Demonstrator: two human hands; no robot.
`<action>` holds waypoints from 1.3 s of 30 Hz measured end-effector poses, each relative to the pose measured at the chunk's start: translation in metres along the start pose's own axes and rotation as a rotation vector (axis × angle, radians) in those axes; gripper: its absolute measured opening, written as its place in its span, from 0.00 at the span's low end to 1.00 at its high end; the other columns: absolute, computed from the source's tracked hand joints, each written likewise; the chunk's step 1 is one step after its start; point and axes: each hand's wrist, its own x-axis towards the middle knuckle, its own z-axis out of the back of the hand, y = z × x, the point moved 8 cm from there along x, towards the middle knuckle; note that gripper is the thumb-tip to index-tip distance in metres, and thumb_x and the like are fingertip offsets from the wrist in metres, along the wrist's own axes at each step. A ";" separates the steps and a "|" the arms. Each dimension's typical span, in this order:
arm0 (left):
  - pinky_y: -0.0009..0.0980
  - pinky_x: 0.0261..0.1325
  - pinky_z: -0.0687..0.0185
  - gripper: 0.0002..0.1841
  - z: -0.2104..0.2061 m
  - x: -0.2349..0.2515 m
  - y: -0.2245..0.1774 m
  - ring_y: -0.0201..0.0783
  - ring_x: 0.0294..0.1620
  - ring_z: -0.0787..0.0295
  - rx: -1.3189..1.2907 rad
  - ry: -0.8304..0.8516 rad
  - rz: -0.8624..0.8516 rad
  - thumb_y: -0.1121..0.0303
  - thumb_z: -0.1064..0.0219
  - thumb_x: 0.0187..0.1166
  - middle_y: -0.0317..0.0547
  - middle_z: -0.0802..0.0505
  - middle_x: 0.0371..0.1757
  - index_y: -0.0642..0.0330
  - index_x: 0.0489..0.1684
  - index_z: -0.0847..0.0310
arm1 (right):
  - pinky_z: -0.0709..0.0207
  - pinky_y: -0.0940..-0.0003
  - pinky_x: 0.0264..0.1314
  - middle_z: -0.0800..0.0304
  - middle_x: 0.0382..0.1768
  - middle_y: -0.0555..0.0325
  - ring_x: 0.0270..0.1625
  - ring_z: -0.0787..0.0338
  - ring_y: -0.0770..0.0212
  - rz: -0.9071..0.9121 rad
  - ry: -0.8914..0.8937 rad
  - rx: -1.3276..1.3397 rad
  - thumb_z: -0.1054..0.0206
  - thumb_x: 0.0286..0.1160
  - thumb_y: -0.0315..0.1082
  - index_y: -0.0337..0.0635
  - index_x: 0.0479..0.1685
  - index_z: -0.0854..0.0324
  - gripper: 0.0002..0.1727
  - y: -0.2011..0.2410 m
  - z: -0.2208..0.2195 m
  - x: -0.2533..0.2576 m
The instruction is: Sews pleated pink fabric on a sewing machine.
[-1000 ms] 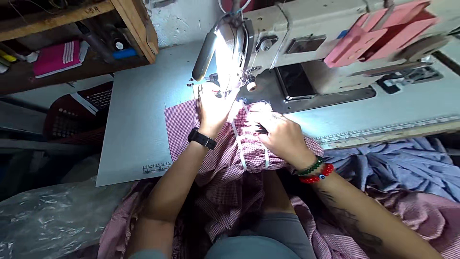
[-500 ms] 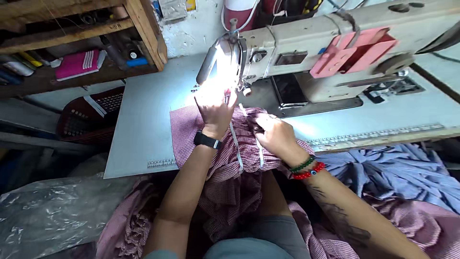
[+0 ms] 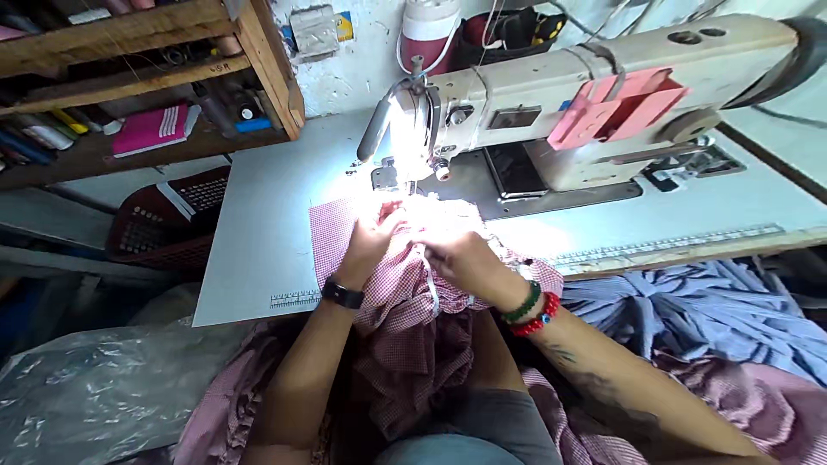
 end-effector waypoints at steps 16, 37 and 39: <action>0.34 0.55 0.13 0.07 0.013 0.038 -0.010 0.36 0.46 0.09 0.299 -0.284 -0.272 0.73 0.33 0.82 0.49 0.06 0.44 0.65 0.47 0.11 | 0.19 0.59 0.62 0.08 0.48 0.51 0.53 0.11 0.62 -0.747 0.037 0.365 0.27 0.78 0.33 0.36 0.51 0.12 0.11 -0.132 -0.012 0.067; 0.37 0.42 0.15 0.09 -0.032 -0.038 -0.047 0.39 0.39 0.11 0.755 0.205 -0.480 0.66 0.34 0.82 0.43 0.09 0.40 0.55 0.40 0.05 | 0.14 0.50 0.44 0.06 0.44 0.53 0.40 0.08 0.56 -0.304 0.222 -0.086 0.34 0.80 0.44 0.46 0.62 0.09 0.19 -0.014 0.076 -0.046; 0.38 0.40 0.17 0.09 -0.031 -0.035 -0.046 0.39 0.38 0.13 0.800 0.182 -0.477 0.65 0.34 0.81 0.42 0.10 0.39 0.53 0.40 0.05 | 0.13 0.56 0.45 0.05 0.42 0.57 0.40 0.08 0.60 -0.243 0.195 -0.026 0.30 0.77 0.41 0.46 0.57 0.07 0.16 -0.004 0.060 -0.030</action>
